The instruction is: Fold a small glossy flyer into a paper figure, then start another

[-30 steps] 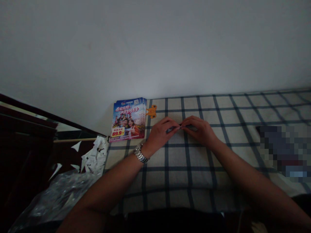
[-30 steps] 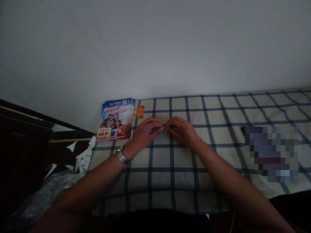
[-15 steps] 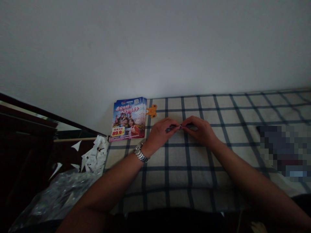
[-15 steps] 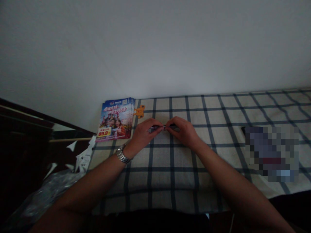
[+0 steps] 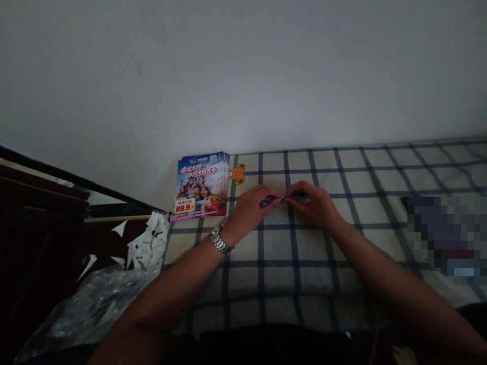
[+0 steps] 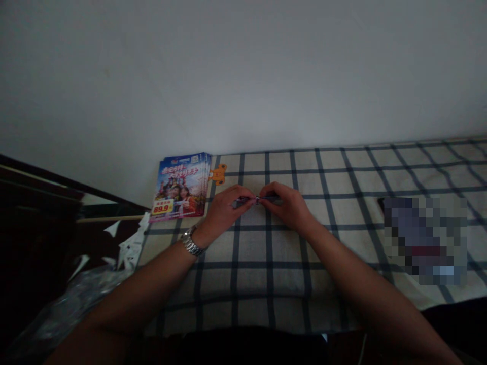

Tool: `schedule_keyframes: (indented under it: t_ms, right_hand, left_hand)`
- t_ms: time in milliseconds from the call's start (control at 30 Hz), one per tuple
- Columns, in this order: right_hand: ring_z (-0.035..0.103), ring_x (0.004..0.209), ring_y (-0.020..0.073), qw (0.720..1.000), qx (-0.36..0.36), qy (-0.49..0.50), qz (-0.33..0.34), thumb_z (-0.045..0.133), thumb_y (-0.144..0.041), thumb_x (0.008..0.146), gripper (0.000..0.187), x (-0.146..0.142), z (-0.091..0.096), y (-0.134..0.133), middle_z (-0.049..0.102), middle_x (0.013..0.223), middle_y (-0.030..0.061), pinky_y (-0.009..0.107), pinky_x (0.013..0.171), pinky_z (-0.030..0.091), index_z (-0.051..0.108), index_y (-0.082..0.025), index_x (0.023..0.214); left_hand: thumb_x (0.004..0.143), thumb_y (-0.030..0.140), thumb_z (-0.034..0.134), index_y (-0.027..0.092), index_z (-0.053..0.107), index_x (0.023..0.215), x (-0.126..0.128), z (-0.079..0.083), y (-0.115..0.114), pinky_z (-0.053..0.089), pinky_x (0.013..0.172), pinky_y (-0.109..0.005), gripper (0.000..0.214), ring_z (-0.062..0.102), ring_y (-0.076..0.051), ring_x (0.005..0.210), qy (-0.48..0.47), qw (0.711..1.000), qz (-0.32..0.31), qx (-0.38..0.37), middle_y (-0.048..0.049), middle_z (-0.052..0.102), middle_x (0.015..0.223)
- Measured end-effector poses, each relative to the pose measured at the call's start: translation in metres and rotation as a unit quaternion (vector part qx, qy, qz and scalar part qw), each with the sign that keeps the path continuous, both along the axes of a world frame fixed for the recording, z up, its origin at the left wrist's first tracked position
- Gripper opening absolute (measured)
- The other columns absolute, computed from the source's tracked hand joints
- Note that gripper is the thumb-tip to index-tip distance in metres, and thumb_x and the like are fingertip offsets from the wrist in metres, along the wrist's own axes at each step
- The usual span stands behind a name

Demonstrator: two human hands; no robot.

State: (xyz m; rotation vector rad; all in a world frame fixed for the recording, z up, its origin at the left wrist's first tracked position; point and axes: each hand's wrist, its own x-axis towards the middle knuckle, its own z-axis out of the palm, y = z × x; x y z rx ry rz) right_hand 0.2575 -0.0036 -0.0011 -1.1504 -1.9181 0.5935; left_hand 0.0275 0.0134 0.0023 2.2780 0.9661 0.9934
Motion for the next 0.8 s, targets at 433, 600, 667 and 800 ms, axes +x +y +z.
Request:
schedule_keyframes:
  t_ms: [433, 600, 667, 800]
  right_hand:
    - [0.075, 0.086, 0.0219, 1.0, -0.007, -0.01, 0.0, 0.075, -0.034, 0.093, 0.013, -0.0002, -0.0012, 0.0007, 0.078, 0.095, 0.003, 0.034, 0.078, 0.063, 0.071, -0.025, 0.1]
    - [0.076, 0.092, 0.023, 1.0, -0.002, -0.006, 0.017, 0.075, -0.031, 0.092, 0.02, 0.0012, -0.0014, 0.0022, 0.078, 0.101, 0.0039, 0.037, 0.084, 0.063, 0.07, -0.026, 0.11]
    - [0.076, 0.093, 0.0233, 1.0, -0.002, -0.003, 0.02, 0.073, -0.03, 0.092, 0.021, 0.0024, -0.0006, 0.0027, 0.077, 0.102, 0.0042, 0.038, 0.086, 0.063, 0.069, -0.026, 0.112]
    - [0.074, 0.097, 0.024, 1.0, 0.008, -0.004, 0.029, 0.071, -0.027, 0.092, 0.02, 0.005, -0.0001, 0.004, 0.075, 0.106, 0.005, 0.039, 0.087, 0.062, 0.068, -0.026, 0.112]
  left_hand:
    - [0.099, 0.026, 0.071, 0.023, 0.068, 0.108, 0.0004, -0.004, 0.0009, 0.058, 0.083, -0.028, 0.011, 0.071, -0.014, 0.09, -0.006, 1.0, 0.019, -0.004, -0.0001, 0.073, 0.1]
    - [0.099, 0.026, 0.07, 0.023, 0.067, 0.11, 0.001, -0.0055, 0.002, 0.057, 0.085, -0.03, 0.012, 0.07, -0.016, 0.094, -0.005, 1.0, 0.021, 0.007, -0.0009, 0.072, 0.102]
    - [0.098, 0.027, 0.071, 0.023, 0.067, 0.111, 0.0008, -0.0062, 0.0028, 0.057, 0.085, -0.031, 0.014, 0.069, -0.017, 0.096, -0.003, 1.0, 0.027, 0.013, -0.0014, 0.072, 0.103]
    - [0.097, 0.028, 0.072, 0.023, 0.065, 0.113, -0.0003, -0.0082, 0.0046, 0.057, 0.085, -0.032, 0.018, 0.069, -0.018, 0.097, -0.003, 0.999, 0.035, 0.019, -0.0024, 0.071, 0.104]
